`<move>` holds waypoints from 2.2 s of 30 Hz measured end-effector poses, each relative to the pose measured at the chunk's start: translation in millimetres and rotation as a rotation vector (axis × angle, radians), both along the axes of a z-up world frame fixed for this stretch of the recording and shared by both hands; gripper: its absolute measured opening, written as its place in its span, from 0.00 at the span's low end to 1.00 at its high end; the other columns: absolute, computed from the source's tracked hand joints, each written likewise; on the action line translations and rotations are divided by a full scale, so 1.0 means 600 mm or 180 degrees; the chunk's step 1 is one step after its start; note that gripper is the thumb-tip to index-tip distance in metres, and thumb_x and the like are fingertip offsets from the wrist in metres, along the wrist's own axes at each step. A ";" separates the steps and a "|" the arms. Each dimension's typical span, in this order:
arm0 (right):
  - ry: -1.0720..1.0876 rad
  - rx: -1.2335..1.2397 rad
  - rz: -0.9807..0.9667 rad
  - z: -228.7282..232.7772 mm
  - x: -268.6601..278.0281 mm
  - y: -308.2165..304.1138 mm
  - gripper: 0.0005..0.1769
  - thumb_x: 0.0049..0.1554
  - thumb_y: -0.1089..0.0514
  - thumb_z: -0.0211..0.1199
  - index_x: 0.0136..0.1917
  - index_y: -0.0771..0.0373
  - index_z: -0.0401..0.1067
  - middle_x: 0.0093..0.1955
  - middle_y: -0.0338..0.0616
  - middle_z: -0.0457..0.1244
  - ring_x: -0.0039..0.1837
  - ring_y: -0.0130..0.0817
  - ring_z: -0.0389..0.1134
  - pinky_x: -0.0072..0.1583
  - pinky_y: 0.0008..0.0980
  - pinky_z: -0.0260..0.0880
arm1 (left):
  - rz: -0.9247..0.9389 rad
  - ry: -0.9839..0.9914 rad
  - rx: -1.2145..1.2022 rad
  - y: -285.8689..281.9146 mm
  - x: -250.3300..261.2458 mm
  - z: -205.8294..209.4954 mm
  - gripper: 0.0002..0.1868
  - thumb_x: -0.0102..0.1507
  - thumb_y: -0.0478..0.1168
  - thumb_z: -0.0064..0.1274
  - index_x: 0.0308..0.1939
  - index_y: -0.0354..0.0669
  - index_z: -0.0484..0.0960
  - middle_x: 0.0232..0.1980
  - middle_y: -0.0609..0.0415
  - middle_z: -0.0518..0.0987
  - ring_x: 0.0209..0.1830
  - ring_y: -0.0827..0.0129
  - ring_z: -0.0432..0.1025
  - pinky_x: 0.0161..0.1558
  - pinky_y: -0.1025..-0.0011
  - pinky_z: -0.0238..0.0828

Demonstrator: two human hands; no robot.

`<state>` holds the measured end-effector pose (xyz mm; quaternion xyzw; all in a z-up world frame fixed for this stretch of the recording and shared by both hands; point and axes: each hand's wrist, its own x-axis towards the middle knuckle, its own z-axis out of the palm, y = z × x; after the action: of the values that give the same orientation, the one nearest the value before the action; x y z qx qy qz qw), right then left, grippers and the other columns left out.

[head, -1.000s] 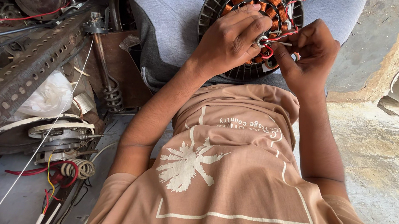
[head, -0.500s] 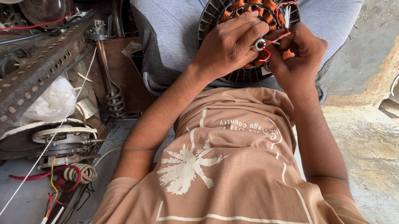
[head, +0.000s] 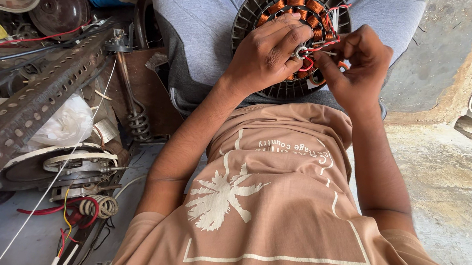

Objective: The person sits cross-legged on the floor and repairs an electric motor stator resting on their lap. They use their hands to manipulate and connect red and white wires to the copper windings, occasionally using a pair of orange-handled scissors to cut a white plastic tie.

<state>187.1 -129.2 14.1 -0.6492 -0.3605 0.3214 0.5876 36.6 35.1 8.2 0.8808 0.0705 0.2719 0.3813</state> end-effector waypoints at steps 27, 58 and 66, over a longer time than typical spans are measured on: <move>-0.0448 0.0094 -0.0216 0.052 0.033 -0.049 0.08 0.65 0.78 0.68 0.53 0.72 0.73 0.49 0.50 0.70 0.51 0.28 0.75 0.54 0.25 0.78 | 0.0179 -0.0318 -0.0137 -0.006 -0.030 -0.005 0.23 0.63 0.36 0.63 0.57 0.40 0.68 0.66 0.45 0.70 0.69 0.48 0.66 0.73 0.53 0.65; -0.0112 -0.0228 -0.0144 0.053 -0.033 -0.029 0.06 0.62 0.78 0.65 0.51 0.74 0.76 0.52 0.49 0.70 0.55 0.29 0.72 0.56 0.27 0.77 | 0.0576 0.0344 0.0541 -0.071 -0.037 -0.045 0.05 0.75 0.44 0.54 0.50 0.52 0.85 0.84 0.55 0.51 0.86 0.56 0.41 0.85 0.43 0.34; -0.0889 -0.0428 0.0255 0.066 -0.025 -0.014 0.07 0.58 0.77 0.68 0.49 0.71 0.77 0.49 0.47 0.71 0.51 0.30 0.74 0.53 0.27 0.76 | 0.0572 0.0315 0.0656 -0.069 -0.035 -0.035 0.06 0.75 0.42 0.54 0.47 0.49 0.84 0.85 0.56 0.50 0.87 0.56 0.41 0.85 0.42 0.34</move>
<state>172.0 -137.4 53.6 -0.7105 -0.4420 0.2746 0.4737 15.5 -6.0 -12.8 0.9177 0.1394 0.2670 0.2591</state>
